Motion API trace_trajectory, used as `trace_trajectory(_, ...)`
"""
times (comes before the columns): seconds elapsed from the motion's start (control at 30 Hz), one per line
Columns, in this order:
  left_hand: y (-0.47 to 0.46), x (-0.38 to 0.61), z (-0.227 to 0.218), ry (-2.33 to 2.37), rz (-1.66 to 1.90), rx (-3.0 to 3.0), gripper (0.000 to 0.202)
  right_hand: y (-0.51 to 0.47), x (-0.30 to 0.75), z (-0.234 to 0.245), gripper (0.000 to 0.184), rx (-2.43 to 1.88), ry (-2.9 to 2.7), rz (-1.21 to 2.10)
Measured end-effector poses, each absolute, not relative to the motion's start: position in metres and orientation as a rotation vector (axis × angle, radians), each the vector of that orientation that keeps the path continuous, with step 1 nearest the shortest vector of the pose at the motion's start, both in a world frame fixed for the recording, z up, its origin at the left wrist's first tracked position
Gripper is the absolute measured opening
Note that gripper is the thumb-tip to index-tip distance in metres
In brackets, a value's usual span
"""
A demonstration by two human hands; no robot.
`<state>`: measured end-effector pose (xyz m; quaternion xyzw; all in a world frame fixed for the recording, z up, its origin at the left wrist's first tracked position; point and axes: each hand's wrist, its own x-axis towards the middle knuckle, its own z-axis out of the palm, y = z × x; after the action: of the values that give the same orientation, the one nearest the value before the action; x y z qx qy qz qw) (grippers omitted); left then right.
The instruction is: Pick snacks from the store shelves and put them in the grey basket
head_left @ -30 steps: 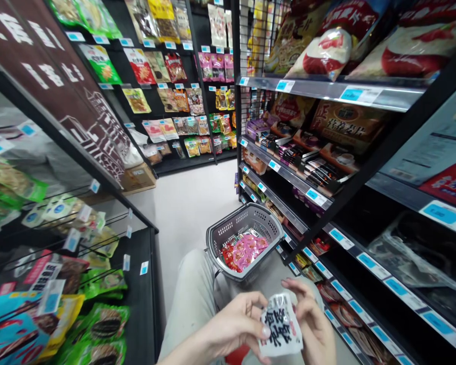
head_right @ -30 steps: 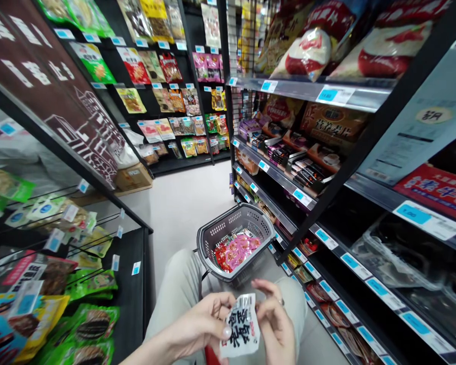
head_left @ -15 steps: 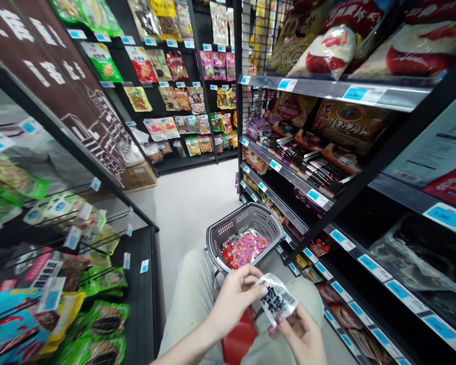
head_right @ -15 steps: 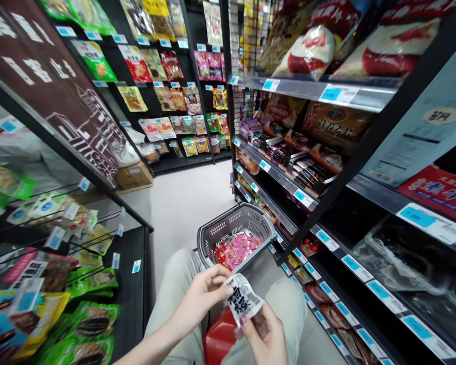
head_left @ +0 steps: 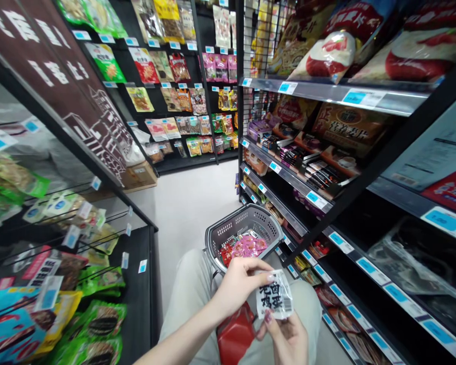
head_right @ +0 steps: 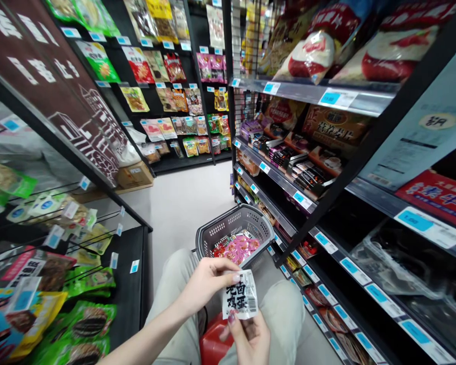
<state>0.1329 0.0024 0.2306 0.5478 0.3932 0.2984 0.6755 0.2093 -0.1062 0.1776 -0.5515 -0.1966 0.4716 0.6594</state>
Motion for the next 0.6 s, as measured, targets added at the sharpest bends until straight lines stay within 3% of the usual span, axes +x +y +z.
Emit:
trace_trajectory(0.13, 0.000, 0.135, 0.230, 0.858, 0.672, 1.226, 0.021, -0.111, 0.210, 0.170, 0.026, -1.372, -0.582, 0.927)
trace_trajectory(0.27, -0.004, 0.134, 0.226, 0.863, 0.675, 1.405, 0.022, -0.117, 0.219, 0.161, 0.014, -1.681, -0.999, 0.264)
trace_trajectory(0.33, -0.008, 0.132, 0.220, 0.851, 0.620, 1.393, 0.029, -0.118, 0.226, 0.159, 0.007, -1.773, -1.196, -0.019)
trace_trajectory(0.47, -0.016, 0.131, 0.204, 0.692, 0.524, 1.088, 0.057, -0.117, 0.243, 0.162, 0.018, -1.829, -1.752, -0.383)
trace_trajectory(0.6, -0.020, 0.132, 0.191, 0.744, 0.518, 0.897, 0.064, -0.114, 0.252, 0.161, 0.015, -1.713, -1.944, -0.505)
